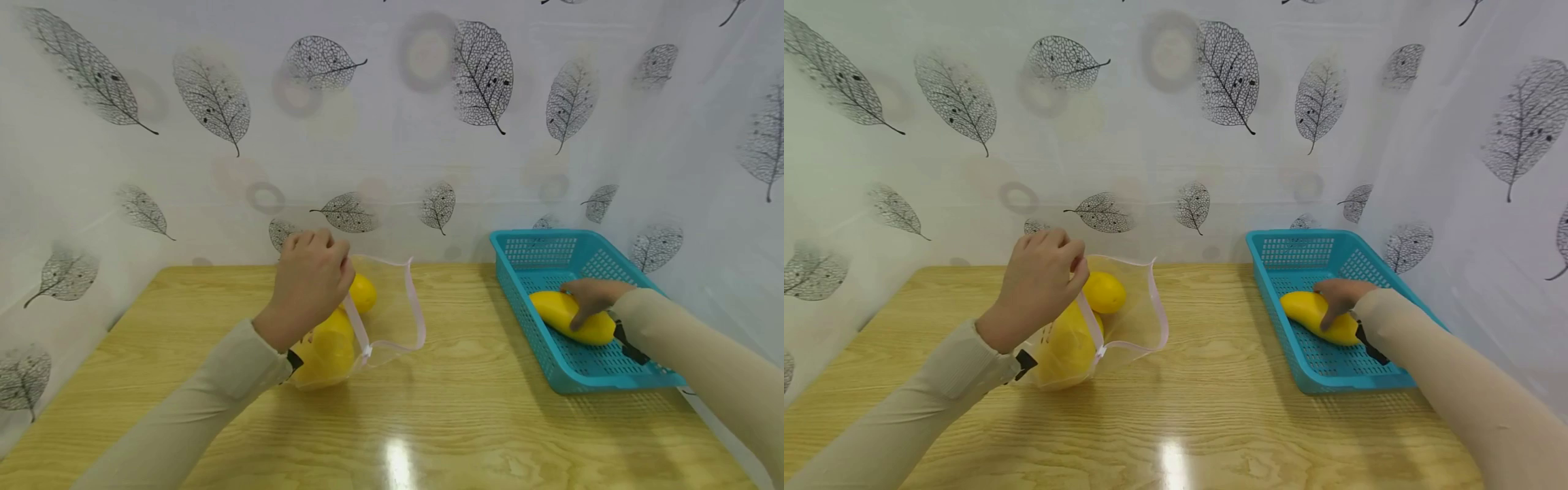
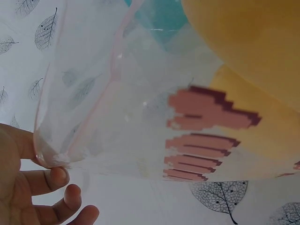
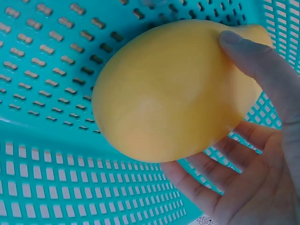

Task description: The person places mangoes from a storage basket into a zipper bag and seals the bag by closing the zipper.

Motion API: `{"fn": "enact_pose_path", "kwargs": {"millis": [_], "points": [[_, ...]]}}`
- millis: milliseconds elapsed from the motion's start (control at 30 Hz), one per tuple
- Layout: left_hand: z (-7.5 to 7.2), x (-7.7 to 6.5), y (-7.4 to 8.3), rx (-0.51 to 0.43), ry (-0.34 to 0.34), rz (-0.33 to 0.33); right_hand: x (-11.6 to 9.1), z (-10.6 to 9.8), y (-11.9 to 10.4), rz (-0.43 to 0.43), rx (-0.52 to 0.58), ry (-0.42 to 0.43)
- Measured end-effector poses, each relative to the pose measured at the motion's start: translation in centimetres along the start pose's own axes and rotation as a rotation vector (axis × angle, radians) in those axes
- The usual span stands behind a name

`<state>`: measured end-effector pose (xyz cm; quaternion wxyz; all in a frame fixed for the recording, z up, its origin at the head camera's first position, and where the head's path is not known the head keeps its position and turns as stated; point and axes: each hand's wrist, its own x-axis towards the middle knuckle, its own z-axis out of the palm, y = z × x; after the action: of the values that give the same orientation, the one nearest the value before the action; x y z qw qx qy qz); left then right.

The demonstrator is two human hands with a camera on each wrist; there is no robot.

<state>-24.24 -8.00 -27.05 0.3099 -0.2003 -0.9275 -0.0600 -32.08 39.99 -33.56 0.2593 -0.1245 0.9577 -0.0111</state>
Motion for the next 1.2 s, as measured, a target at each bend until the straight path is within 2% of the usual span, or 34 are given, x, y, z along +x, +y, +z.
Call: {"fn": "enact_pose_path", "kwargs": {"millis": [233,500,867,1200], "points": [[0.1,0.1,0.1,0.005,-0.004,0.002,0.7,0.7,1.6,-0.024,-0.014,0.021],[0.0,0.1,0.1,0.001,-0.004,0.001,-0.4,0.9,1.7,0.051,-0.037,0.018],[0.2,0.1,0.1,-0.004,0.0,-0.002,-0.6,1.4,2.4,0.086,0.055,0.018],[0.2,0.0,0.0,-0.006,0.008,0.005,-0.3,1.5,1.9,0.032,0.048,0.044]]}}
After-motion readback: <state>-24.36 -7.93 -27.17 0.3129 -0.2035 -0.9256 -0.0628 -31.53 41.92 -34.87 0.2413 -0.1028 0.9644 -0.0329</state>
